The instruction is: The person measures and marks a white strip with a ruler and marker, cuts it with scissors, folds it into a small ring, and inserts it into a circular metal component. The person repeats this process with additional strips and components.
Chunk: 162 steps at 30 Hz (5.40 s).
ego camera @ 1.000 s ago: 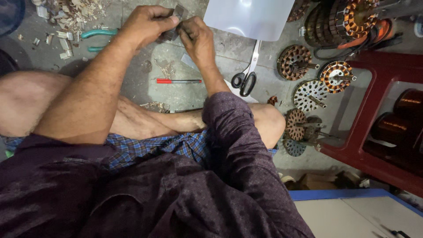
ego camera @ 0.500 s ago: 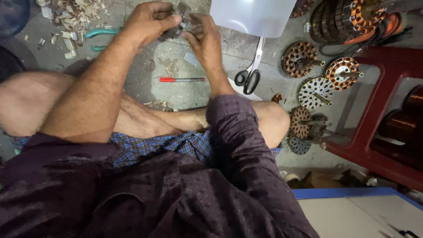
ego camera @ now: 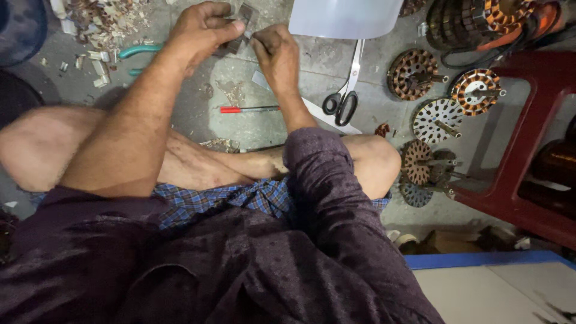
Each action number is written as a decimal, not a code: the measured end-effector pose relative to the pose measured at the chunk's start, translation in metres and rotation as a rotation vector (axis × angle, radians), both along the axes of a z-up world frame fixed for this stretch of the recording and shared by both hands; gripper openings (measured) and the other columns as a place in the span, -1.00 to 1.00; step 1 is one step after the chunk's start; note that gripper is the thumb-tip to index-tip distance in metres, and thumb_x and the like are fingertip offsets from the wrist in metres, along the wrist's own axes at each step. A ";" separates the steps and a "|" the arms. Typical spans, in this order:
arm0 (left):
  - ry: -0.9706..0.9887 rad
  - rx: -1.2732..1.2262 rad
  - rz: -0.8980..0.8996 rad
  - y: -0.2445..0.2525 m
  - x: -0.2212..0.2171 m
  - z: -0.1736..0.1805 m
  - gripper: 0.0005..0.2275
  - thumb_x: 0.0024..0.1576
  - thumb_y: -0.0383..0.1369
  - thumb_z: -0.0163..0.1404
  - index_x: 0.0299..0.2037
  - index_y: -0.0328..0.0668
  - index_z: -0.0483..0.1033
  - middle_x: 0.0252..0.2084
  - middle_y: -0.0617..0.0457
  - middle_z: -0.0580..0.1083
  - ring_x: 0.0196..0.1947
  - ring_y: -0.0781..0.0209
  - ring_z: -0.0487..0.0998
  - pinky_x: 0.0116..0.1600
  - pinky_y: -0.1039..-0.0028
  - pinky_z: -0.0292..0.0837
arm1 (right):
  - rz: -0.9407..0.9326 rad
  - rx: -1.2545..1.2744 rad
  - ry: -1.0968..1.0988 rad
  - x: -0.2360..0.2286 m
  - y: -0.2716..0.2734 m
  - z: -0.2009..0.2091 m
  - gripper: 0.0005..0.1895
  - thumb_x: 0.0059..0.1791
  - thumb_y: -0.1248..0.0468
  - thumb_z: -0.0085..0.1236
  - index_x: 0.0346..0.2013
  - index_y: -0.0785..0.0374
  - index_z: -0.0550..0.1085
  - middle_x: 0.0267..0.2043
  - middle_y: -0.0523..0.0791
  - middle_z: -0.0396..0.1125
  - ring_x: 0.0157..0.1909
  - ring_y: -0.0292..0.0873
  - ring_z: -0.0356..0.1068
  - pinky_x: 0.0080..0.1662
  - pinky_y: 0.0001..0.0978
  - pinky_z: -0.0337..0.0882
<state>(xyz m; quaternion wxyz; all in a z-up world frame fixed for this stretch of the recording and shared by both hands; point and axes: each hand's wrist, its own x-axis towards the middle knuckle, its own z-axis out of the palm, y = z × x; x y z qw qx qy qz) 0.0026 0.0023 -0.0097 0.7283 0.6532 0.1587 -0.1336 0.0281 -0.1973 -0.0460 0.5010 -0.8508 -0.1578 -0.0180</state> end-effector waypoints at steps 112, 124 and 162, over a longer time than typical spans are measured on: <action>-0.600 0.951 -0.027 0.006 -0.017 -0.044 -0.59 0.09 -0.51 0.13 0.18 -0.17 0.42 -0.08 -0.29 0.54 -0.08 -0.39 0.52 -0.01 -0.06 0.42 | 0.322 -0.261 -0.228 0.012 0.009 0.004 -0.90 -0.11 0.48 0.13 -0.33 0.36 0.41 -0.24 0.08 0.29 -0.17 0.20 0.37 -0.16 -0.03 0.38; -0.491 1.039 -0.112 0.004 -0.025 -0.045 -0.80 0.19 -0.37 0.19 -0.06 -0.26 0.53 -0.12 -0.29 0.55 -0.10 -0.38 0.53 -0.02 -0.08 0.42 | 0.309 -0.271 -0.321 0.014 0.000 -0.015 -0.98 -0.07 0.43 0.06 -0.38 0.29 0.43 -0.25 0.03 0.28 -0.18 0.15 0.38 -0.16 -0.03 0.40; -0.379 0.536 -0.046 0.025 0.004 -0.085 -0.79 0.07 -0.67 0.22 -0.14 -0.28 0.57 -0.24 0.18 0.59 -0.27 0.39 0.60 -0.17 0.54 0.52 | 0.150 -0.129 -0.033 0.023 0.004 -0.006 -0.86 -0.05 0.23 0.29 -0.33 0.25 0.63 -0.26 0.02 0.48 -0.22 0.10 0.49 -0.18 -0.09 0.45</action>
